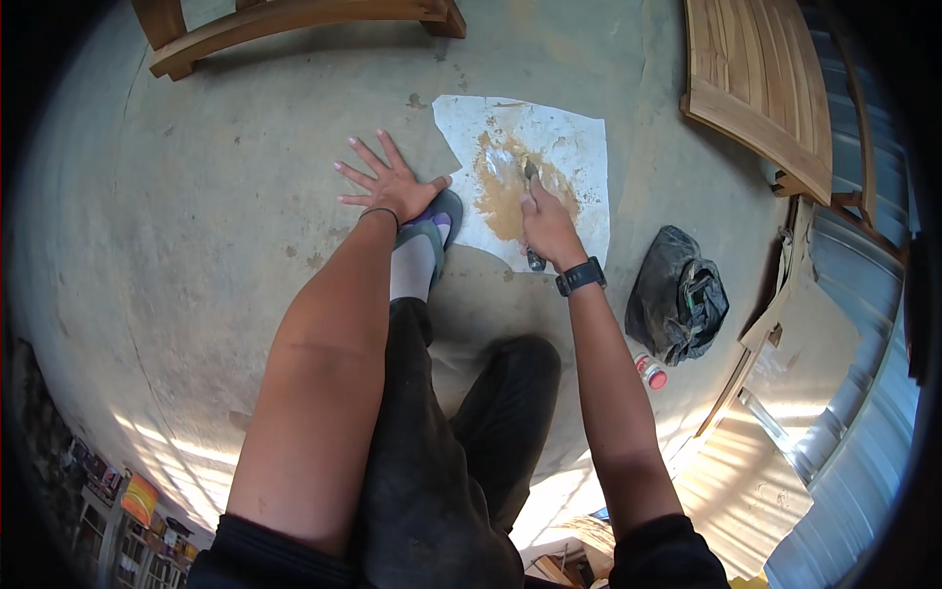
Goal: Scrape excess wood filler from a wooden bench and apply more filler to gaps.
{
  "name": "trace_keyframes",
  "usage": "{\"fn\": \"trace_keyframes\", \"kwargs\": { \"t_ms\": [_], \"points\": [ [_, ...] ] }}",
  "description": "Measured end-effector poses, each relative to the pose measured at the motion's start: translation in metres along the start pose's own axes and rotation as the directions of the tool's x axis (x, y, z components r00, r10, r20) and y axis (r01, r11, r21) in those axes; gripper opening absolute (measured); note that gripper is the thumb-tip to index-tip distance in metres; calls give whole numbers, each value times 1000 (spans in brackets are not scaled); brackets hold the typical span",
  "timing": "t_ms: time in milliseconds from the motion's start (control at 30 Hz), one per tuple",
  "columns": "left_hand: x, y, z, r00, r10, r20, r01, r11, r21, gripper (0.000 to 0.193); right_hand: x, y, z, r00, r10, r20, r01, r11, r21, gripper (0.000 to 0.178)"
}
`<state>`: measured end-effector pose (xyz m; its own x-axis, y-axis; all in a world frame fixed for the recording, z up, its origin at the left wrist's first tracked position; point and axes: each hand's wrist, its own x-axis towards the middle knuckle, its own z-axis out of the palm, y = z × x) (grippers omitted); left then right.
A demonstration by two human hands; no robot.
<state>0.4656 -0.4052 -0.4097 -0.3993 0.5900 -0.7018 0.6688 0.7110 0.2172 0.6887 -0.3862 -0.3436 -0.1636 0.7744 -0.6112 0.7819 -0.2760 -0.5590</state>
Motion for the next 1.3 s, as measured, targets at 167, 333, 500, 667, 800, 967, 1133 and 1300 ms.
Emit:
{"fn": "trace_keyframes", "kwargs": {
  "t_ms": [167, 333, 500, 667, 800, 967, 1133, 1300],
  "points": [
    [1, 3, 0, 1000, 3, -2, -3, 1000, 6, 138, -28, 47, 67, 981, -110, -159, 15, 863, -504, 65],
    [6, -5, -1, 999, -40, -22, 41, 999, 24, 139, -63, 58, 69, 991, -16, -132, -58, 843, -536, 62],
    [3, -2, 2, 999, -33, 4, 33, 999, 32, 139, -56, 39, -6, 993, 5, 116, 64, 812, -579, 51],
    [4, 0, 1, 1000, -14, -14, 14, 1000, 7, 139, 12, -23, -41, 984, -160, 77, 173, 772, -611, 39],
    [3, -2, 1, 1000, -7, -1, 7, 1000, -7, 140, 43, -31, -28, 974, -28, 225, 182, 690, -701, 35],
    [3, -2, 0, 1000, -2, -1, 2, 1000, -11, 140, 19, -2, -22, 964, -7, 268, 198, 692, -695, 33],
    [5, -3, -1, 1000, -27, -5, 27, 1000, 8, 140, -7, 3, -20, 958, 70, 279, 156, 691, -706, 30],
    [2, -3, 1, 1000, -28, 11, 28, 999, 34, 139, -27, 13, -40, 963, -165, 214, 254, 821, -511, 39]
  ]
}}
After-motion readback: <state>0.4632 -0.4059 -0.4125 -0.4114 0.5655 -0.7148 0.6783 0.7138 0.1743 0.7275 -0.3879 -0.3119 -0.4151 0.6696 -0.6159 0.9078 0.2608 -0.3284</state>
